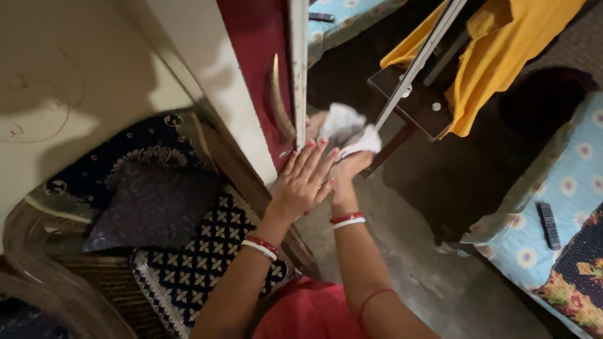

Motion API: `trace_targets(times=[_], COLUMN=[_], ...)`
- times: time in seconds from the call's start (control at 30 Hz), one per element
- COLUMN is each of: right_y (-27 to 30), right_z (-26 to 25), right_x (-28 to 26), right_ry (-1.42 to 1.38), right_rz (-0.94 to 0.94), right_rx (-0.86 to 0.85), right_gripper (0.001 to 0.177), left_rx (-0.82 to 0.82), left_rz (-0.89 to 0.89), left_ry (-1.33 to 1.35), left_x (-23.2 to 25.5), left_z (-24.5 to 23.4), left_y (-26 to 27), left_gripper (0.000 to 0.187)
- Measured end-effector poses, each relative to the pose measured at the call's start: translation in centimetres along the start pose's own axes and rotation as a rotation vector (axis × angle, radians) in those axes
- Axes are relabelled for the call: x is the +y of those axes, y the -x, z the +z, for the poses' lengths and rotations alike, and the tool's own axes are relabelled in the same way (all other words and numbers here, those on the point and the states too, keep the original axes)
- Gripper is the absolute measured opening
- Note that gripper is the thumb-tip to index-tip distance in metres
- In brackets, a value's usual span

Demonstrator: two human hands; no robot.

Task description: The person cleans a metal window grille with a cloth, then moves to a wooden wardrobe with a mirrored door. They spray the mirror with a cleaning solution and wipe it down with a white cloth, cleaning the glass and the wooden frame.

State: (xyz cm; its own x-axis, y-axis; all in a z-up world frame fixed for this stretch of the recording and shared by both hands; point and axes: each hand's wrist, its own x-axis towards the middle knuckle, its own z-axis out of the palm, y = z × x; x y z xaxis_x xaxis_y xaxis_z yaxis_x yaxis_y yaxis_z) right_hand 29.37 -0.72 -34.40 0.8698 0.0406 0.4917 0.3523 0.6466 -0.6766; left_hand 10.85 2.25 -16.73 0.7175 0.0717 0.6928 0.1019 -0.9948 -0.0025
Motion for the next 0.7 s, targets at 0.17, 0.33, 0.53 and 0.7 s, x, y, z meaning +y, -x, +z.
trace_targets(times=[0.17, 0.33, 0.53, 0.7], right_y=[-15.1, -22.7, -23.3, -21.5], right_z=[7.0, 13.8, 17.9, 15.4], right_x=[-9.5, -13.3, -14.8, -13.5], right_ry=[-0.162, 0.024, 0.537, 0.597], right_rz=[-0.046, -0.373, -0.489, -0.451], right_rx=[0.19, -0.193, -0.15, -0.082], right_gripper=[0.037, 0.032, 0.038, 0.046], left_rx=[-0.084, 0.024, -0.009, -0.144], left_rz=[-0.089, -0.208, -0.196, -0.18], left_ry=[0.039, 0.112, 0.141, 0.13], left_x=[1.0, 2.7, 3.9, 3.0], left_z=[-1.2, -0.2, 2.3, 3.7], left_y=[-0.3, -0.9, -0.8, -0.2], left_gripper=[0.056, 0.057, 0.06, 0.06])
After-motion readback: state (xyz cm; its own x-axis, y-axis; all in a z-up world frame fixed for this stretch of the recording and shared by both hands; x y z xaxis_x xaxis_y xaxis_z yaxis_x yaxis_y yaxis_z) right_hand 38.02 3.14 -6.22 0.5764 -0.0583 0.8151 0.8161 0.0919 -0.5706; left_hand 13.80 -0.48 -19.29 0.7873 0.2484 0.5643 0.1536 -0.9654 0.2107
